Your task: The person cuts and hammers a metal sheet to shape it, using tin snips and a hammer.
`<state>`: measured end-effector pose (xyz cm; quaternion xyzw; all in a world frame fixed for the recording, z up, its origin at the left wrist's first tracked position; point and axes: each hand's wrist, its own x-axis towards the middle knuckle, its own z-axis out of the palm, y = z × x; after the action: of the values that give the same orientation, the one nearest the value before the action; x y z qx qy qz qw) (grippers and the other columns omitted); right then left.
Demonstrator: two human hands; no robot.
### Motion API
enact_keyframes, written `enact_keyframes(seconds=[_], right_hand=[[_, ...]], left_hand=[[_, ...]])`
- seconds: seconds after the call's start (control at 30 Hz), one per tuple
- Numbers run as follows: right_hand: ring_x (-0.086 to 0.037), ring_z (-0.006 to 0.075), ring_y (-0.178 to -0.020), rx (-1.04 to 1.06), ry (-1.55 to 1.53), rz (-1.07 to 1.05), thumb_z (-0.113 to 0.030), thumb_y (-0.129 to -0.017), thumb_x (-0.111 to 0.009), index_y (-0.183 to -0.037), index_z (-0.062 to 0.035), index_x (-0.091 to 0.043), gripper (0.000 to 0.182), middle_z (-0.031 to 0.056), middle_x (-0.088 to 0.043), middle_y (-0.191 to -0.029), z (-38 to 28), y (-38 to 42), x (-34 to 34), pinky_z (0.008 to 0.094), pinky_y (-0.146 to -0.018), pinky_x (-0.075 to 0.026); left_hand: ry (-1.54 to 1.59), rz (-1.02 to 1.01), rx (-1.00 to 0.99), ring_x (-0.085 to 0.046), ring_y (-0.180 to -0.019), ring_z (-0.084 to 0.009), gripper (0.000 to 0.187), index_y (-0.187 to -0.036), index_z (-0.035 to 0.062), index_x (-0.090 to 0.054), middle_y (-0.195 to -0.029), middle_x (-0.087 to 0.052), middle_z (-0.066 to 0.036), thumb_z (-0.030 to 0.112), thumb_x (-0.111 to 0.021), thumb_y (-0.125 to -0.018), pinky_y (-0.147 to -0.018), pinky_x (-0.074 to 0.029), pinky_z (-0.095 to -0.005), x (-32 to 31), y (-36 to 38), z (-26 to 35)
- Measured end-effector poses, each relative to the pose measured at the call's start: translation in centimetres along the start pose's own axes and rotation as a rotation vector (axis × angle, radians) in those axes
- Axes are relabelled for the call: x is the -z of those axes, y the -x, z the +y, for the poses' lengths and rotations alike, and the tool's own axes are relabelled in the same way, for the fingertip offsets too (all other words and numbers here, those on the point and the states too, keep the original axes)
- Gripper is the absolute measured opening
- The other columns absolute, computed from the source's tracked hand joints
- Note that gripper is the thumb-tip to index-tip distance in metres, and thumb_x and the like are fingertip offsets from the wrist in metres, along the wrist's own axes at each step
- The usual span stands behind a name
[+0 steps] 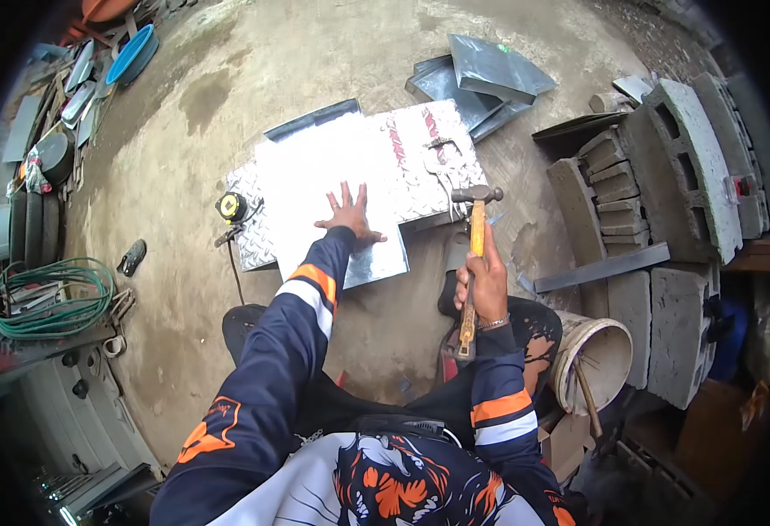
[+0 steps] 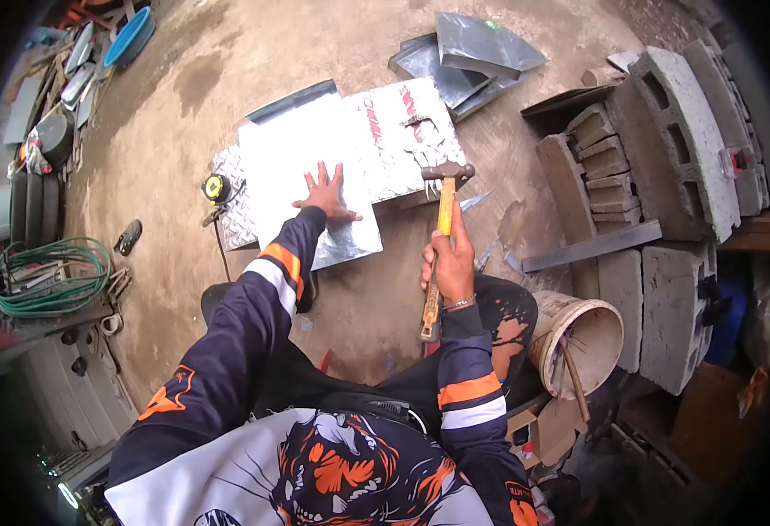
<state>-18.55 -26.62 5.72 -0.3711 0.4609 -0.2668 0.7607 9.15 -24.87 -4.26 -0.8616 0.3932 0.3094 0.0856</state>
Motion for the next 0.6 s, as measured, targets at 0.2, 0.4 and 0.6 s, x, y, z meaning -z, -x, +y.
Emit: enact_keyframes(seconds=[0.2,0.4,0.6], right_hand=[[-0.045,0.0109,-0.04,-0.11,-0.002,-0.065,-0.01,-0.097,-0.042,-0.156,-0.0229,-0.014,0.067,0.0022,-0.046,-0.064,0.6,-0.7,0.6,0.0287,-0.034,-0.043],[-0.046,0.0114,-0.04,0.075,-0.132,0.112,-0.011,-0.097,-0.042,-0.156,-0.0242,-0.012,0.067,0.0022,-0.046,-0.064,0.5,-3.1,0.3,0.0292,-0.034,-0.044],[-0.047,0.0121,-0.041,-0.097,0.029,0.032,-0.008,-0.097,-0.044,-0.156,-0.0259,-0.016,0.068,0.0013,-0.047,-0.063,5.7,-1.8,-3.6,0.0302,-0.035,-0.044]], left_hand=[[-0.018,0.018,0.002,0.006,-0.146,-0.0463,0.135,-0.154,0.0368,-0.003,-0.162,0.013,-0.007,0.059,-0.088,-0.052,-0.094,-0.023,-0.0853,-0.1,-0.7,0.2],[-0.016,-0.036,0.026,0.009,-0.145,-0.0481,0.138,-0.154,0.0386,-0.001,-0.162,0.015,-0.007,0.054,-0.091,-0.05,-0.093,-0.024,-0.0859,0.4,-0.5,0.5],[-0.046,-0.053,0.022,0.009,-0.145,-0.0483,0.135,-0.154,0.0383,0.0,-0.162,0.016,-0.006,0.058,-0.088,-0.054,-0.093,-0.025,-0.0852,0.2,-0.8,0.2]])
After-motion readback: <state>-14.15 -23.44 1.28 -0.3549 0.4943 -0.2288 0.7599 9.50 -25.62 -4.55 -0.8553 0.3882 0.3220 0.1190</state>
